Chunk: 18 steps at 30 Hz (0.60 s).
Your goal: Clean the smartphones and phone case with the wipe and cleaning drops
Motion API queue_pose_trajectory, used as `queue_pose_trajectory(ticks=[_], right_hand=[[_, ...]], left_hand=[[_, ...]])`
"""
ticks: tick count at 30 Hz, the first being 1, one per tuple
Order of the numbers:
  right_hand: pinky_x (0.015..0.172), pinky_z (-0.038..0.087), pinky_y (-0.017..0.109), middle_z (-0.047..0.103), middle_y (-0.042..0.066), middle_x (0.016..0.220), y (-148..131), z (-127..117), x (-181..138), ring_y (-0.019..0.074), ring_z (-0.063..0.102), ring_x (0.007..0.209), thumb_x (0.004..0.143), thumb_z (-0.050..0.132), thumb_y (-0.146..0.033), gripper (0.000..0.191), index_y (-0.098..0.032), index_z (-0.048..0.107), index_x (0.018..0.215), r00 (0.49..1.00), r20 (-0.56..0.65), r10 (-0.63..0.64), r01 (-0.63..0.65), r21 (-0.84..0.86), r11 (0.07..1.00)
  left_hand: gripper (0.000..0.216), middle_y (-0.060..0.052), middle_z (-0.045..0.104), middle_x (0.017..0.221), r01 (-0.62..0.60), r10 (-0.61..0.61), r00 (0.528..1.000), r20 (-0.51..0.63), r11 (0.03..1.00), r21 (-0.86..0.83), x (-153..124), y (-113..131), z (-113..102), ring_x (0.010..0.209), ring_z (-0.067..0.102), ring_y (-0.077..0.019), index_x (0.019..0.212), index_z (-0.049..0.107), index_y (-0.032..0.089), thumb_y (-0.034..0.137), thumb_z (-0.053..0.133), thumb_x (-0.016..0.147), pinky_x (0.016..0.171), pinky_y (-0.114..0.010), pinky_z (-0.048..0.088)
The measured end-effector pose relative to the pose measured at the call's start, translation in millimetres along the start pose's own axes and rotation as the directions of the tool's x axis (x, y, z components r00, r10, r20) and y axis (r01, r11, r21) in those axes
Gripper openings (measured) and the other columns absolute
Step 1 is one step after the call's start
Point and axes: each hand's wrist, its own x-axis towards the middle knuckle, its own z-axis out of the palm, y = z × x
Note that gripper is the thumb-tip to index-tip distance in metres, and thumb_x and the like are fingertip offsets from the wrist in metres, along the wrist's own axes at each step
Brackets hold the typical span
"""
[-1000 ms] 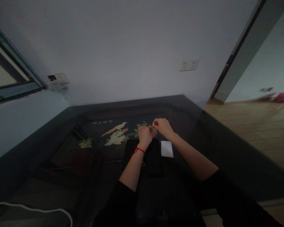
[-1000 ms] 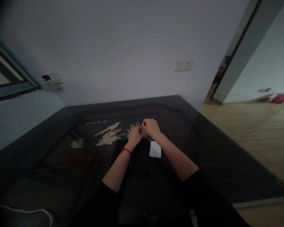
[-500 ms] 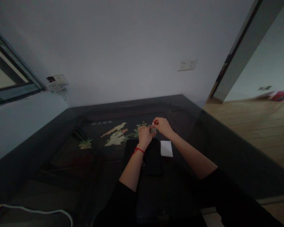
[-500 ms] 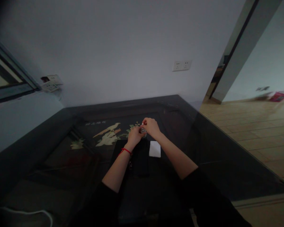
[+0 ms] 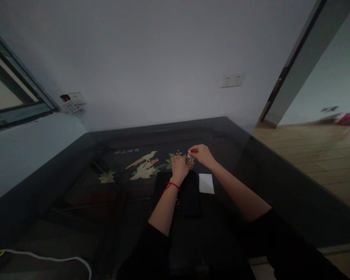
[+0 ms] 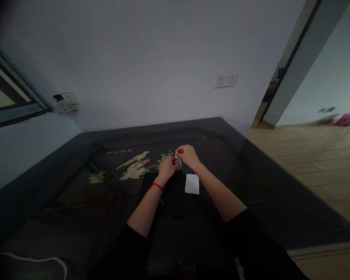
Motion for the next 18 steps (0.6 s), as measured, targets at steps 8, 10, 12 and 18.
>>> queue_pose_trajectory(ticks=[8, 10, 12, 18], right_hand=[[0.068, 0.051, 0.029, 0.074, 0.005, 0.072, -7.1, -4.6, -2.2, 0.0192, 0.068, 0.068, 0.072, 0.069, -0.018, 0.005, -0.021, 0.073, 0.071, 0.999, -0.051, -0.001, -0.002, -0.056, 0.998], [0.068, 0.05, 0.029, 0.073, 0.004, 0.071, -8.2, -4.4, -2.8, 0.0188, 0.067, 0.067, 0.072, 0.069, -0.018, 0.006, -0.021, 0.073, 0.069, 0.997, -0.072, -0.002, -0.003, -0.065, 0.998], [0.069, 0.05, 0.029, 0.073, 0.003, 0.071, -8.3, -3.8, -3.6, 0.0185, 0.068, 0.068, 0.073, 0.069, -0.018, 0.006, -0.022, 0.072, 0.07, 0.996, -0.092, -0.001, -0.004, -0.062, 0.998], [0.069, 0.053, 0.03, 0.073, 0.005, 0.073, -7.2, -2.4, -4.5, 0.0203, 0.069, 0.071, 0.07, 0.07, -0.017, 0.005, -0.021, 0.072, 0.073, 0.993, -0.115, 0.011, -0.011, -0.007, 1.0]], left_hand=[[0.028, -0.008, 0.068, 0.103, 0.002, -0.001, 1.0, -0.026, 0.999, 0.033, 0.5, 0.7, 0.5, 0.105, 0.058, -0.0239, 0.099, 0.067, 0.022, 0.043, 0.062, 0.081, 0.092, -0.035, 0.041], [0.028, -0.008, 0.068, 0.103, 0.004, -0.003, 1.0, -0.026, 0.999, 0.039, 0.9, 0.6, 1.0, 0.105, 0.058, -0.024, 0.1, 0.067, 0.022, 0.043, 0.062, 0.081, 0.092, -0.036, 0.04], [0.028, -0.008, 0.069, 0.102, 0.0, 0.001, 1.0, -0.025, 0.999, 0.039, 1.2, 0.1, 1.6, 0.103, 0.059, -0.0235, 0.101, 0.067, 0.023, 0.042, 0.062, 0.081, 0.09, -0.035, 0.041], [0.029, -0.007, 0.07, 0.098, -0.027, 0.028, 0.999, -0.03, 0.999, 0.032, 1.0, -2.1, 3.9, 0.098, 0.061, -0.0232, 0.105, 0.067, 0.024, 0.042, 0.061, 0.082, 0.086, -0.033, 0.043]])
